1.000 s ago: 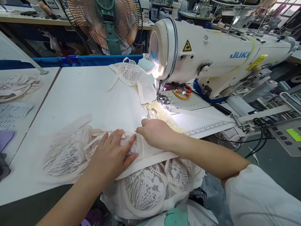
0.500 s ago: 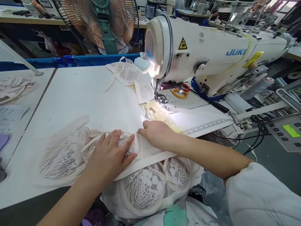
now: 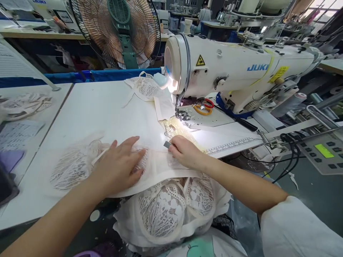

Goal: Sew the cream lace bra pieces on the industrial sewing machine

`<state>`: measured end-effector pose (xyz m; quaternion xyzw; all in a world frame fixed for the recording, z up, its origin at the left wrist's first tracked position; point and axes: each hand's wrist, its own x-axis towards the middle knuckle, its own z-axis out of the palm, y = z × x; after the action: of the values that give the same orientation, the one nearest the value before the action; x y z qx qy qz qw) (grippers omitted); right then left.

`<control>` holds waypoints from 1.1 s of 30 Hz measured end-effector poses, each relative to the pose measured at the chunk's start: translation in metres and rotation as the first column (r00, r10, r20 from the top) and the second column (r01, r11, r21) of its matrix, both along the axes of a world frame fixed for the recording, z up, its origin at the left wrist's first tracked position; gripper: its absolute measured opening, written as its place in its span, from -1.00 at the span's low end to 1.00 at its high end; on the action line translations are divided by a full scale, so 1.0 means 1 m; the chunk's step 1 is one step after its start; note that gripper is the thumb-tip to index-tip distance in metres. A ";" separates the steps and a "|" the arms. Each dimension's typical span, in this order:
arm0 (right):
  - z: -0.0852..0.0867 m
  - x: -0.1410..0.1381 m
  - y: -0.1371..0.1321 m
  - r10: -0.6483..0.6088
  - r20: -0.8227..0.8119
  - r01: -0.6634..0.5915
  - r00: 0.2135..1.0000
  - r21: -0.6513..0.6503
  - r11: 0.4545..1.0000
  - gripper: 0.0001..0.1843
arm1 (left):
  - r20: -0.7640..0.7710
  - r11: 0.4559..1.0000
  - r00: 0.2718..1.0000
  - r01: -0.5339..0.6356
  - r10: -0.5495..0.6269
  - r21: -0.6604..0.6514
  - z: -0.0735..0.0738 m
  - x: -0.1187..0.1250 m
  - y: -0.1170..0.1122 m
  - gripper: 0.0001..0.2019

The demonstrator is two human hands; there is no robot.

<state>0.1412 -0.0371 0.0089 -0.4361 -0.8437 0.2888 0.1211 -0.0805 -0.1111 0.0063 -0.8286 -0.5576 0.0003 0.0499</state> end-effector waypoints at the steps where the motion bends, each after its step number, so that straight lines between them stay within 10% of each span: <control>1: -0.001 -0.001 0.001 0.006 0.012 -0.007 1.000 0.023 1.000 -0.80 | 0.022 1.000 1.000 0.000 -0.001 0.026 -0.001 0.007 -0.002 -0.57; 9: -0.005 -0.020 0.008 0.170 0.244 -0.222 0.955 0.204 0.954 -0.76 | 0.122 0.967 0.989 -0.106 0.080 0.232 -0.035 0.053 -0.019 -0.51; 17: -0.015 -0.032 0.012 0.219 0.291 -0.300 0.931 0.271 0.914 -0.73 | 0.109 0.967 0.990 -0.113 0.090 0.230 -0.033 0.050 -0.017 -0.54; 25: 0.013 -0.025 0.009 0.302 0.450 -0.434 0.840 0.223 0.873 -0.73 | 0.076 0.968 0.994 -0.096 0.081 0.232 -0.031 0.052 -0.016 -0.54; 33: 0.005 0.001 0.009 0.166 0.419 -0.307 0.893 0.298 0.904 -0.65 | 0.123 0.973 0.987 -0.128 0.105 0.194 -0.033 0.052 -0.017 -0.55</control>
<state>0.1419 -0.0283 0.0141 -0.3470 -0.9364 0.0527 -0.0062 -0.0287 -0.1283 -0.0264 -0.7839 -0.6043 -0.0995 0.1020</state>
